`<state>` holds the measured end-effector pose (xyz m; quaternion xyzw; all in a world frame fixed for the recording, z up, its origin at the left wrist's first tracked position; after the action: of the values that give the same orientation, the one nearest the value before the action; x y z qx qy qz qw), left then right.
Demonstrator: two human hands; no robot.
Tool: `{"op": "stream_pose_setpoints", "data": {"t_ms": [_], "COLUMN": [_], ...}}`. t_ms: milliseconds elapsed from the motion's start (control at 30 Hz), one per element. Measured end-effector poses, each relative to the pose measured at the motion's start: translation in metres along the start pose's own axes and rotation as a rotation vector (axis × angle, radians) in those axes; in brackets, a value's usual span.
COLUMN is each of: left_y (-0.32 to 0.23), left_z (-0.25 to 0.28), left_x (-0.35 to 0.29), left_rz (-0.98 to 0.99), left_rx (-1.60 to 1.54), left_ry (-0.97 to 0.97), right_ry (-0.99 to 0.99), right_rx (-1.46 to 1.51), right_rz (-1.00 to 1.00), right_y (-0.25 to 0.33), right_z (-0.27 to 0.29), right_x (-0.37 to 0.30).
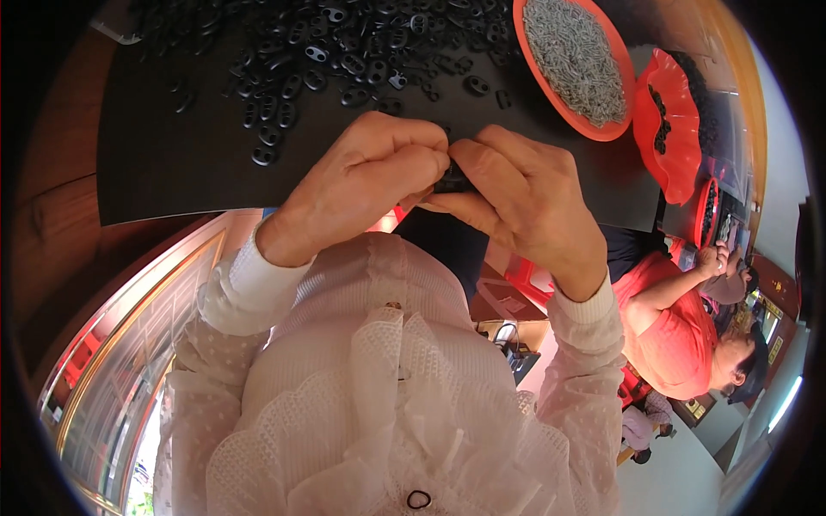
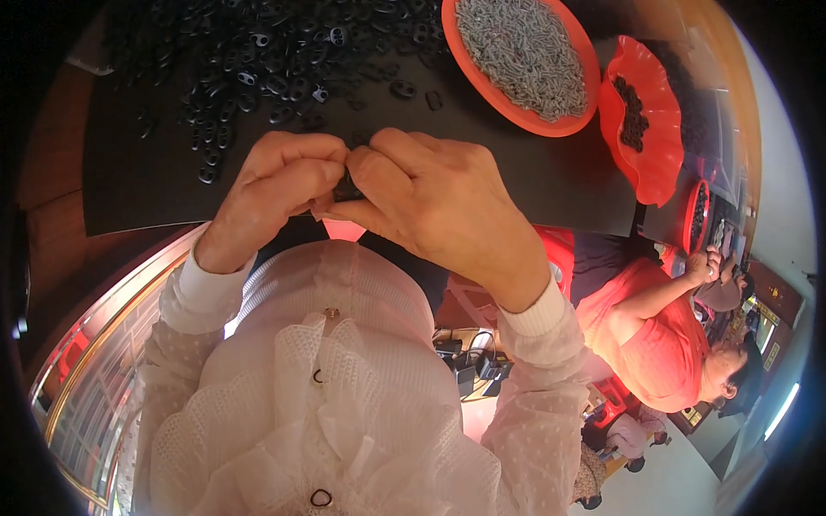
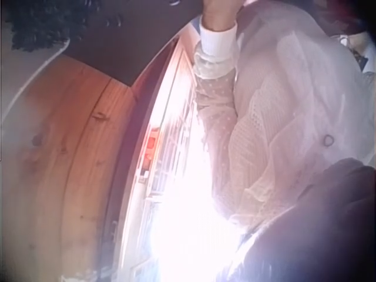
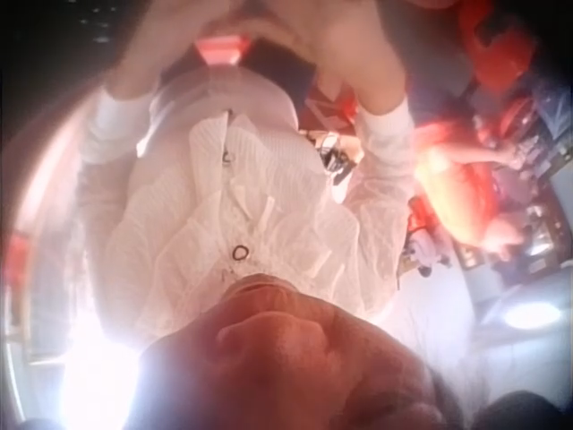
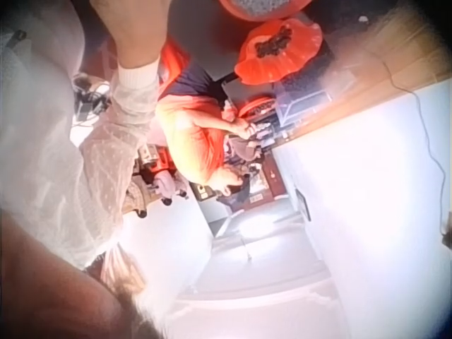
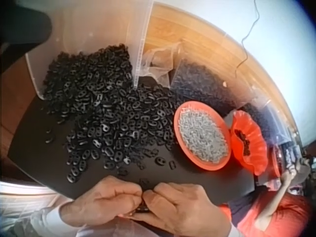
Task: The person assembles plastic cord locks by taking plastic components and springs from the table and trays and fitting them together by hand.
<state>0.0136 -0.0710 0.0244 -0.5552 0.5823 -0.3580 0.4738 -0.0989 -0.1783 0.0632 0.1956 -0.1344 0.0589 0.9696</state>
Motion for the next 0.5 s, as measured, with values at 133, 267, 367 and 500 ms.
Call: {"op": "stream_pose_setpoints", "data": {"t_ms": [133, 267, 367, 500], "left_y": [-0.003, -0.002, 0.008, 0.006], "left_z": [0.0, -0.002, -0.002, -0.001], "left_x": [0.0, 0.003, 0.005, 0.005], "left_rz": [0.041, -0.004, -0.06, -0.121], "left_rx": [-0.029, 0.027, 0.085, 0.18], "left_ry": [0.003, -0.003, -0.01, -0.003], "right_ry": [0.005, 0.011, 0.025, 0.008], "right_rx": [-0.009, -0.024, -0.019, 0.015], "right_rz": [-0.012, -0.006, -0.016, -0.024], "right_y": [0.001, 0.003, 0.003, 0.002], "right_z": [0.001, 0.002, 0.002, 0.001], "right_x": [0.0, 0.0, -0.001, -0.002]}}
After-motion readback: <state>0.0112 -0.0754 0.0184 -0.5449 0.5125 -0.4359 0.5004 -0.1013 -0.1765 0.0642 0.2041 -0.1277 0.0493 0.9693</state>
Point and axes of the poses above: each hand's wrist, its own x-axis towards the middle knuckle, its own z-axis out of the back of the hand, y = z × x, the point moved 3 cm from there along x, towards the middle knuckle, and after that the axes turned 6 degrees about y, right-handed, at the moved point
